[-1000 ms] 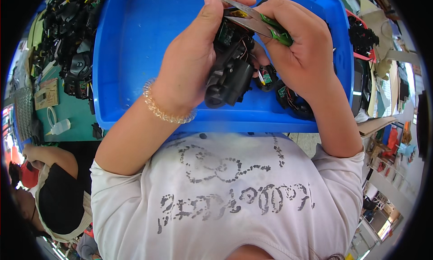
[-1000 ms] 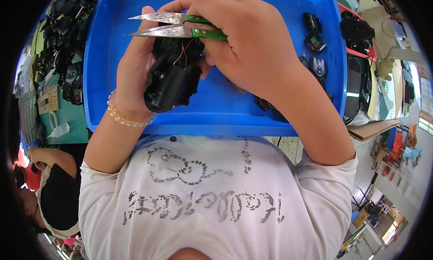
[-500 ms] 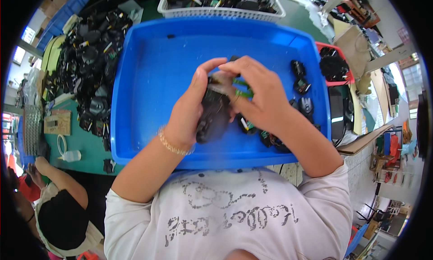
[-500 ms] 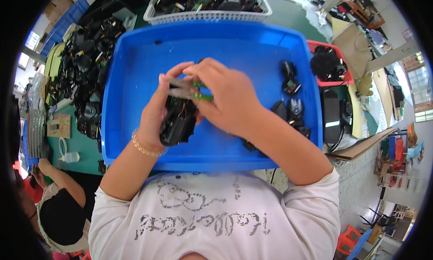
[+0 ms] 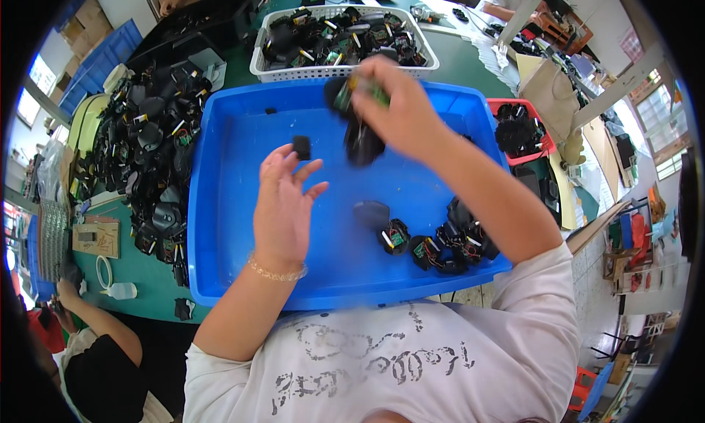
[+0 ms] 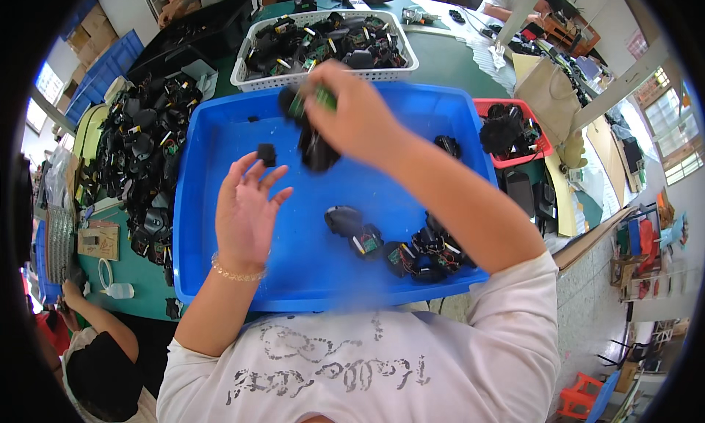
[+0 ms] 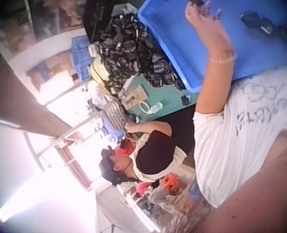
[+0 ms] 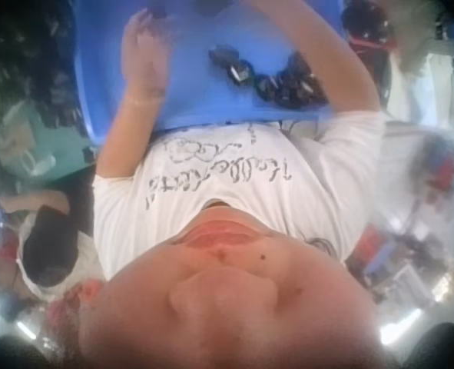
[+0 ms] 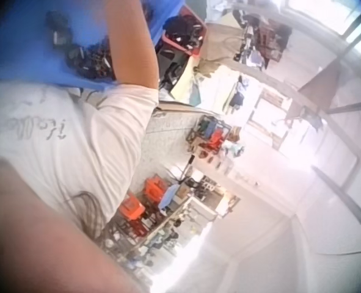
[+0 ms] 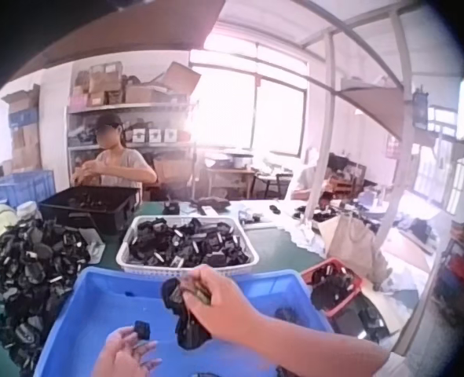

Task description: The person assembles internal components of computer mice by hand, inserting batteries and circuit boards into plastic casings, using pliers to manipulate small parts.

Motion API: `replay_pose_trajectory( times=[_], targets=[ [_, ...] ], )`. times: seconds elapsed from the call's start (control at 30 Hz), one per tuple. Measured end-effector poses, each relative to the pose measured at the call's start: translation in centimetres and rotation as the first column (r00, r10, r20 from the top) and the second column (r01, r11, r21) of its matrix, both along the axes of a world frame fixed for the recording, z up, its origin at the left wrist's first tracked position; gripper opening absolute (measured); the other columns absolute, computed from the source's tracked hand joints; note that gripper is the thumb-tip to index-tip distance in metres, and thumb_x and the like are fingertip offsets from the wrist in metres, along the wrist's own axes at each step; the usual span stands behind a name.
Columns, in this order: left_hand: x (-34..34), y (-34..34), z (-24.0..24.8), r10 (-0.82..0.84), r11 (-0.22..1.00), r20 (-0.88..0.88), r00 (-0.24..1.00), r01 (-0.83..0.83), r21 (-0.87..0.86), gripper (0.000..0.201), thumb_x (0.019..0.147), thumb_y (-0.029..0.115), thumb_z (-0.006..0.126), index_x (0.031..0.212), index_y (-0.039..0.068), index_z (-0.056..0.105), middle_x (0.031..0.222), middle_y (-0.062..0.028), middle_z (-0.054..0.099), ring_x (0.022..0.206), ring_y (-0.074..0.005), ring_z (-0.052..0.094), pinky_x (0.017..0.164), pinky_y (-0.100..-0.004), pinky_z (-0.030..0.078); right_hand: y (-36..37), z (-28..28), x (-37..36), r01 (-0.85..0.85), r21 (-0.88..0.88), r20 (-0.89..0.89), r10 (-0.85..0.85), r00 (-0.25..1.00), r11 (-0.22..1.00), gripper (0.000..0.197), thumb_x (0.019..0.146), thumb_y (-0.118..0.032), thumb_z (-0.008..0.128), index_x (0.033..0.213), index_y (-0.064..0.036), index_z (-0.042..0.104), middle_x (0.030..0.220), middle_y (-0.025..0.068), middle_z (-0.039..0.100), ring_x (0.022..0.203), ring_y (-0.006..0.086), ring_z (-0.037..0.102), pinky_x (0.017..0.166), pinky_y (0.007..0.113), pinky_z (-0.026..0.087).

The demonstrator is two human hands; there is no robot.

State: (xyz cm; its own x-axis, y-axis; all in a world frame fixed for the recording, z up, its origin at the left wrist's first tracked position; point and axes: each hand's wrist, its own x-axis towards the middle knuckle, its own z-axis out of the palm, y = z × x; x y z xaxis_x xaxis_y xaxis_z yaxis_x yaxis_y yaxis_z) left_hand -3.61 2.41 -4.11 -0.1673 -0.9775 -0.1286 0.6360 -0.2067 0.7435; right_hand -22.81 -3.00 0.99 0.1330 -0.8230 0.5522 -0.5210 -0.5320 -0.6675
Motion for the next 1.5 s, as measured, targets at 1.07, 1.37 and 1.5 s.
replay_pose_trajectory(
  times=[1.07, 1.37, 1.5],
  targets=[
    [0.8, 0.3, -1.7, -0.081, 0.995, -0.016, 0.997, 0.080, -0.053, 0.032, 0.092, 0.025, 0.042, 0.111, 0.001, 0.050, 0.116, -0.0145, 0.051, 0.107, -0.0244, 0.048, 0.089, -0.0348, 0.038, 6.4, -9.2, -6.0, -0.215, 0.508, -0.321, 0.415, 0.851, 0.834, 0.044, 0.080, -0.030, 0.067, 0.114, -0.0055, 0.054, 0.098, 0.0106, 0.060, 0.087, 0.0265, 0.060, 0.078, 0.036, 0.047],
    [1.7, -2.3, -2.9, 0.052, 0.998, 0.060, 0.997, -0.049, -0.050, 0.029, 0.091, 0.023, 0.044, 0.109, 0.001, 0.052, 0.111, -0.0134, 0.053, 0.103, -0.0241, 0.050, 0.088, -0.0358, 0.037, 7.7, -8.8, 0.3, 0.074, 0.578, -0.630, 0.387, 0.673, 0.813, 0.052, 0.069, -0.026, 0.072, 0.112, -0.0036, 0.053, 0.092, 0.0145, 0.061, 0.088, 0.0314, 0.060, 0.077, 0.039, 0.047],
    [1.4, -2.7, -3.3, 0.060, 0.998, 0.065, 0.996, -0.060, -0.003, 0.029, 0.091, 0.023, 0.043, 0.109, 0.002, 0.052, 0.110, -0.0138, 0.053, 0.101, -0.0247, 0.051, 0.088, -0.0359, 0.037, 6.6, -7.1, -0.6, -0.129, 0.738, -0.030, 0.224, 0.974, 0.662, 0.040, 0.075, -0.026, 0.066, 0.106, -0.0014, 0.056, 0.084, 0.0079, 0.061, 0.066, 0.0145, 0.053, 0.060, 0.027, 0.042]
  ],
)
